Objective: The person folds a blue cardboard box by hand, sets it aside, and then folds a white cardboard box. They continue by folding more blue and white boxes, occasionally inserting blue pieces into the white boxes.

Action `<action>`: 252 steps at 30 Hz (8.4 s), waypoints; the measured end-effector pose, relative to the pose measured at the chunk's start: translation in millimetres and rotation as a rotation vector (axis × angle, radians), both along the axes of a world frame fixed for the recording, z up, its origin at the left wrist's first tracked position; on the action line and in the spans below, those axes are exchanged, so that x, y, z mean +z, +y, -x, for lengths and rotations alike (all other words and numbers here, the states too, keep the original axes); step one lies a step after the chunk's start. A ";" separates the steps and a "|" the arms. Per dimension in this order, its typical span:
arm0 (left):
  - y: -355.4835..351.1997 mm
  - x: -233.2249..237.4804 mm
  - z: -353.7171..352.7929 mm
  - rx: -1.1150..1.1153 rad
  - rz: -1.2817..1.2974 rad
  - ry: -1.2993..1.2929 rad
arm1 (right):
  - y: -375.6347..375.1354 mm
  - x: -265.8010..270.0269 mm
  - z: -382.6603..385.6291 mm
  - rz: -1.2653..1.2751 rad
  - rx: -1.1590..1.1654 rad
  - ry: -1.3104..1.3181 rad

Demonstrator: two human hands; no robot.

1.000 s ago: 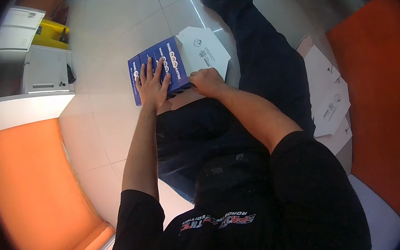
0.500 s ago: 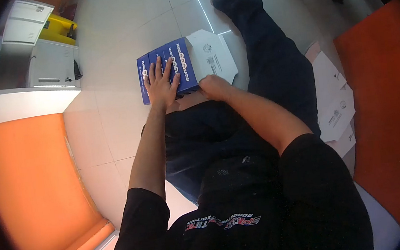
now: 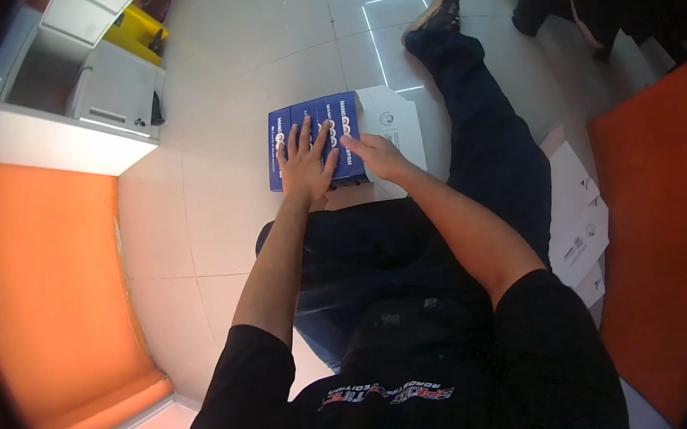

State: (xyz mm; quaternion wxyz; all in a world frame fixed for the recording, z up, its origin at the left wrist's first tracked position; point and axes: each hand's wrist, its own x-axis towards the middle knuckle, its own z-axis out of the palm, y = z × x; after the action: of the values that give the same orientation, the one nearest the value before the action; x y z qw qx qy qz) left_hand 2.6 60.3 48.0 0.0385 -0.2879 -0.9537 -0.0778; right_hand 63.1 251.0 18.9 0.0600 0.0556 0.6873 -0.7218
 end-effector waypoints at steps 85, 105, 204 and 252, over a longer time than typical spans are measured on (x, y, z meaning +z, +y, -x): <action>-53.8 -11.4 19.3 0.135 -0.204 0.072 | -18.3 -31.6 22.6 -0.067 -0.280 0.026; -42.5 -9.9 18.6 -0.093 0.046 -0.027 | -18.7 -30.3 23.1 -0.339 -0.380 0.038; -7.1 149.8 -243.8 -0.334 -0.822 0.137 | 151.1 301.4 -360.2 0.000 -1.140 0.854; -8.8 305.1 -297.9 -0.616 -0.540 -0.492 | 90.6 335.8 -396.5 -0.730 -0.674 0.897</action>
State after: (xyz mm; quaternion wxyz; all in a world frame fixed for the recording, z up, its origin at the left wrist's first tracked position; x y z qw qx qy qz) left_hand 300.5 51.5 353.0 -0.1399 -0.5101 -0.7503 -0.3966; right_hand 459.6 341.7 354.7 -0.4830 -0.0214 0.7909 -0.3753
